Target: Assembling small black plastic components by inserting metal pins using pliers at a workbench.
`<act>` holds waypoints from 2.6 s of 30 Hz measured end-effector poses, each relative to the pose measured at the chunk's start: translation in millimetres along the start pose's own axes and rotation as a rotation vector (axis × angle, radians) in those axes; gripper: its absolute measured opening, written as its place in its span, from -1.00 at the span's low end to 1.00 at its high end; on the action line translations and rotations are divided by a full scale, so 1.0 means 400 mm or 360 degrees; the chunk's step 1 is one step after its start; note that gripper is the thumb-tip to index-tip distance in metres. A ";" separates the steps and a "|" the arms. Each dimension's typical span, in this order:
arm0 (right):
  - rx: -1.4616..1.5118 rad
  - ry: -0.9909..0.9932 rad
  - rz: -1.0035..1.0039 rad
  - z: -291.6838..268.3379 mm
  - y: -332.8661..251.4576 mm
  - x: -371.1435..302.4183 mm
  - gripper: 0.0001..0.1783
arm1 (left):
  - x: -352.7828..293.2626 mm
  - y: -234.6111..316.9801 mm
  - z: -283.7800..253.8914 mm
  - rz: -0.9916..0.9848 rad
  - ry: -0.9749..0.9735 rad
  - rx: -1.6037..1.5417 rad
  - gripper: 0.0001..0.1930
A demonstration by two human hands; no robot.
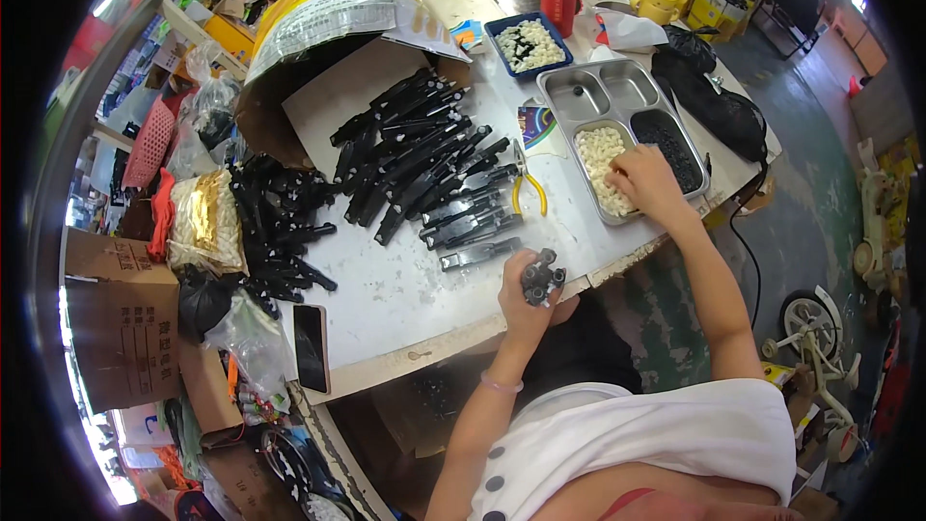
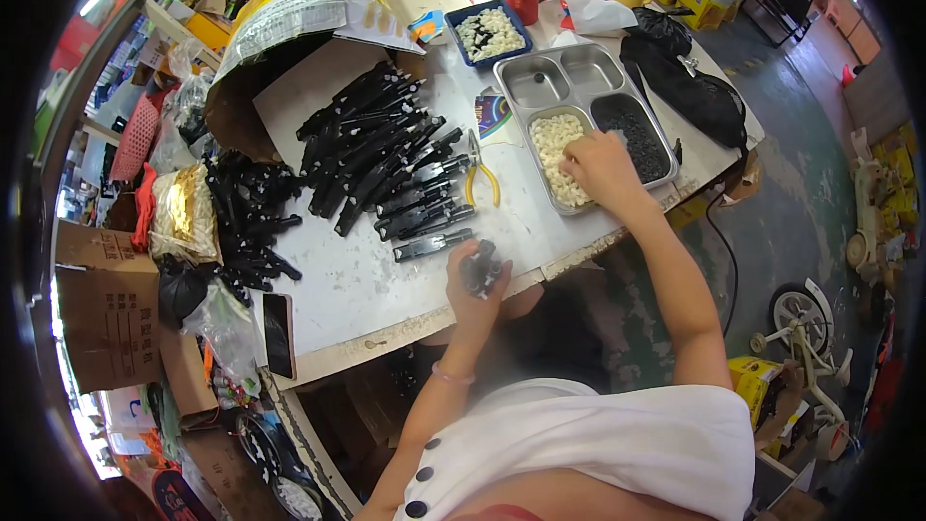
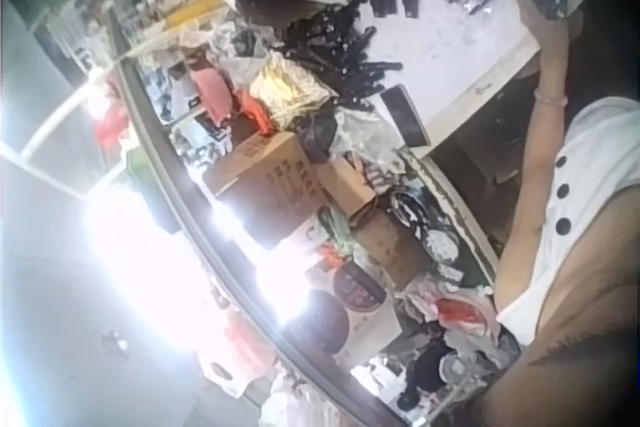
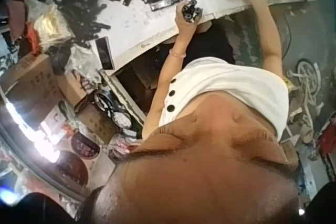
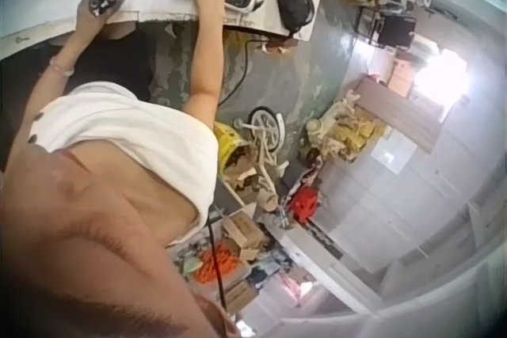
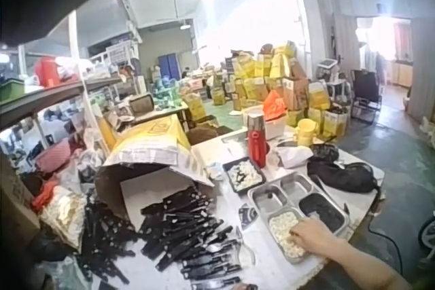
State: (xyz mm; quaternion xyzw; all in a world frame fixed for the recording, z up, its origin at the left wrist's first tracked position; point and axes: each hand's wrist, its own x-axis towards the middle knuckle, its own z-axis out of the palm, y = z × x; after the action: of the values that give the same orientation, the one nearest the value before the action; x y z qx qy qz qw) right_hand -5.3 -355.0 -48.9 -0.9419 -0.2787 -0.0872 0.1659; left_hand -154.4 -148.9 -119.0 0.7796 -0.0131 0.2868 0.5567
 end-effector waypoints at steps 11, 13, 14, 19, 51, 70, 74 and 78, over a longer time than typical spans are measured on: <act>0.0354 0.0180 0.0466 -0.042 -0.026 -0.019 -0.77 | 0.000 -0.004 -0.003 -0.0038 -0.0014 -0.0092 -0.50; 0.0788 0.0056 0.0608 -0.060 -0.074 -0.022 -0.78 | -0.001 -0.013 0.000 -0.0055 -0.0019 -0.0106 -0.49; 0.0791 0.0049 0.0599 -0.072 -0.108 -0.022 -0.78 | -0.001 -0.014 0.000 -0.0042 -0.0012 -0.0106 -0.49; 0.1351 -0.0267 0.0307 -0.115 -0.235 -0.039 -0.82 | 0.000 -0.010 -0.002 -0.0018 -0.0008 -0.0125 -0.48; 0.0445 0.0068 -0.0621 -0.102 -0.314 -0.032 -0.90 | -0.001 -0.010 -0.004 -0.0010 0.0003 -0.0134 -0.44; -0.0315 -0.0739 -0.0728 -0.173 -0.396 0.011 -0.74 | -0.006 -0.011 -0.005 0.0155 -0.0035 -0.0061 -0.42; -0.0060 -0.0750 -0.0613 -0.172 -0.389 0.025 -0.75 | -0.013 -0.025 -0.005 0.0143 -0.0064 0.0024 -0.43; 0.0538 -0.0714 -0.0248 -0.120 -0.241 0.061 -0.77 | -0.004 -0.016 0.003 -0.0141 0.0118 -0.0168 -0.44</act>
State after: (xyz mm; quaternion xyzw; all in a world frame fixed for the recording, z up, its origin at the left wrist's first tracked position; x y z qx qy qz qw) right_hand -42.1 -284.0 27.2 -0.8724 -0.3906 0.1583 0.2476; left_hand -152.9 -148.1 -125.5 0.7379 0.0269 0.2894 0.6092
